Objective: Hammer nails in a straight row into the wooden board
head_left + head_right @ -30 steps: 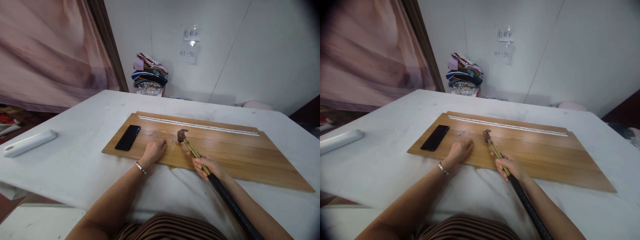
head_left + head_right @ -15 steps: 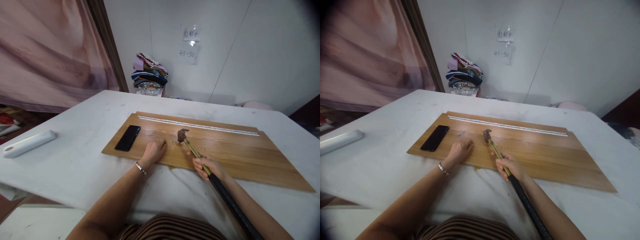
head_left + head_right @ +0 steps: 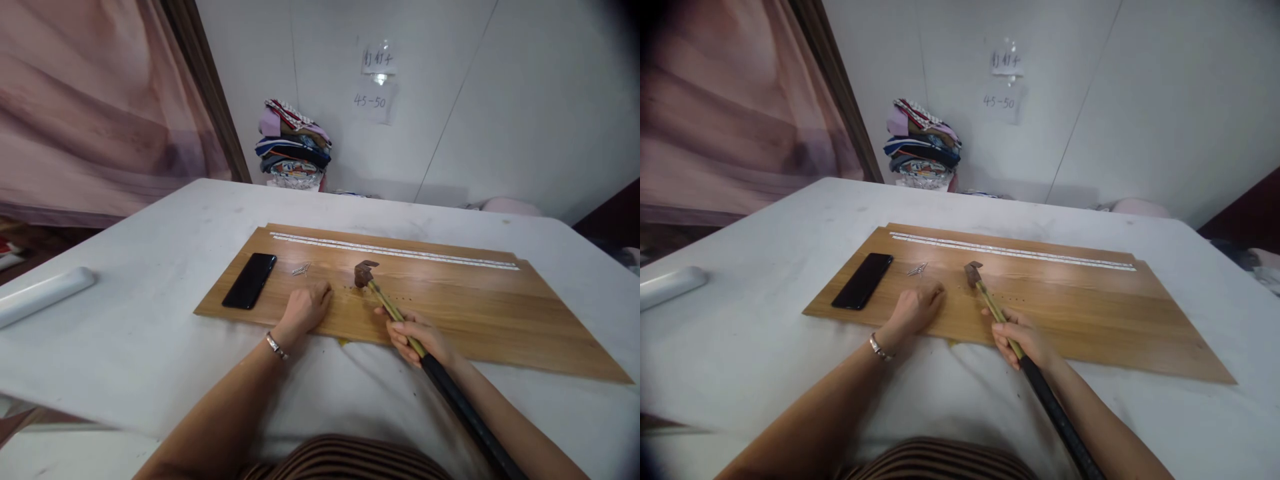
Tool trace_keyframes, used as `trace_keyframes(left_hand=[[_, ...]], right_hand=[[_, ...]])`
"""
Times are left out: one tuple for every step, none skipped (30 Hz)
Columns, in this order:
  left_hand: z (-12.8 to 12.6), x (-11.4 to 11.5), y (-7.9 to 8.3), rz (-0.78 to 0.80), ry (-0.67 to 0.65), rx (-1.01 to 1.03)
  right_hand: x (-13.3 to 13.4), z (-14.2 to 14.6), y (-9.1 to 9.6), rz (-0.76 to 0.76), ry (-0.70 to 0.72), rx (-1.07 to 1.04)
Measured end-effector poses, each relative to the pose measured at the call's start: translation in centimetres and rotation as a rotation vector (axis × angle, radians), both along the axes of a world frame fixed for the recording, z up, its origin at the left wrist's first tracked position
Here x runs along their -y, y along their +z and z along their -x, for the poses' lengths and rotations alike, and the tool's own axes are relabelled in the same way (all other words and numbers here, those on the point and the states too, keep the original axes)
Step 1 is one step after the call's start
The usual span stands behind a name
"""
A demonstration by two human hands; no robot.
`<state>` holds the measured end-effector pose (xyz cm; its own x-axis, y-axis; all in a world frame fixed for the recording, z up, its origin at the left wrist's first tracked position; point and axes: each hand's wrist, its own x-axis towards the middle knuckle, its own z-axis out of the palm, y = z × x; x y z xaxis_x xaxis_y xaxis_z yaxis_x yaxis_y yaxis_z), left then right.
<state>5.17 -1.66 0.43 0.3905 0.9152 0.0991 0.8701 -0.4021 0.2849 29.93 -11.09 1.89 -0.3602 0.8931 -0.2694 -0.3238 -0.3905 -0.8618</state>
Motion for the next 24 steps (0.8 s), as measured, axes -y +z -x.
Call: trace_keyframes(left_hand=[[0.03,0.01,-0.01,0.001,-0.003,0.000],[0.05,0.02,-0.02,0.002,-0.002,-0.001],[0.08,0.03,-0.02,0.006,-0.003,-0.004],[0.10,0.04,-0.02,0.011,-0.002,-0.009],[0.13,0.05,-0.02,0.018,-0.004,-0.014],[0.16,0.06,-0.02,0.024,-0.007,-0.018],[0.19,0.06,-0.02,0.028,-0.012,-0.022],[0.23,0.06,-0.02,0.028,-0.018,-0.023],[0.26,0.07,-0.03,0.025,-0.026,-0.022],[0.30,0.07,-0.05,0.021,-0.031,-0.021],[0.33,0.07,-0.07,0.017,-0.034,-0.020],[0.36,0.08,-0.09,0.014,-0.035,-0.019],[0.38,0.08,-0.10,0.014,-0.035,-0.018],[0.41,0.09,-0.12,0.017,-0.035,-0.019],[0.43,0.10,-0.12,0.020,-0.034,-0.019],[0.44,0.11,-0.12,0.022,-0.035,-0.018],[0.45,0.12,-0.10,0.024,-0.036,-0.018],[0.45,0.13,-0.08,0.023,-0.035,-0.017],[0.44,0.13,-0.05,0.023,-0.035,-0.017],[0.42,0.13,-0.01,0.022,-0.033,-0.017],[0.40,0.13,0.03,0.021,-0.031,-0.018],[0.38,0.13,0.07,0.022,-0.028,-0.019],[0.35,0.13,0.10,0.023,-0.025,-0.019],[0.33,0.14,0.13,0.024,-0.023,-0.018]], right_hand=[[0.03,-0.01,0.07,-0.003,0.001,-0.006],[0.05,-0.02,0.10,-0.006,0.001,-0.012],[0.07,-0.03,0.11,-0.010,0.001,-0.015],[0.08,-0.03,0.09,-0.013,0.002,-0.016],[0.08,-0.02,0.06,-0.013,0.006,-0.016],[0.09,0.00,0.02,-0.010,0.010,-0.015],[0.09,0.03,-0.02,-0.006,0.010,-0.013],[0.10,0.07,-0.05,0.000,0.011,-0.011],[0.10,0.12,-0.07,0.007,0.011,-0.007],[0.10,0.15,-0.09,0.015,0.009,-0.002],[0.10,0.18,-0.09,0.021,0.005,0.004],[0.11,0.19,-0.09,0.026,0.003,0.008],[0.12,0.19,-0.09,0.029,0.001,0.009],[0.14,0.16,-0.07,0.029,0.000,0.007],[0.17,0.12,-0.03,0.027,-0.002,0.002],[0.22,0.08,0.02,0.021,-0.001,-0.004],[0.27,0.03,0.08,0.014,-0.003,-0.011],[0.32,-0.02,0.16,0.005,-0.006,-0.016],[0.38,-0.05,0.24,-0.003,-0.009,-0.022],[0.43,-0.07,0.32,-0.009,-0.012,-0.026],[0.47,-0.06,0.38,-0.012,-0.015,-0.027],[0.49,-0.02,0.43,-0.011,-0.016,-0.025],[0.50,0.03,0.44,-0.007,-0.015,-0.020],[0.49,0.10,0.43,0.000,-0.012,-0.012]])
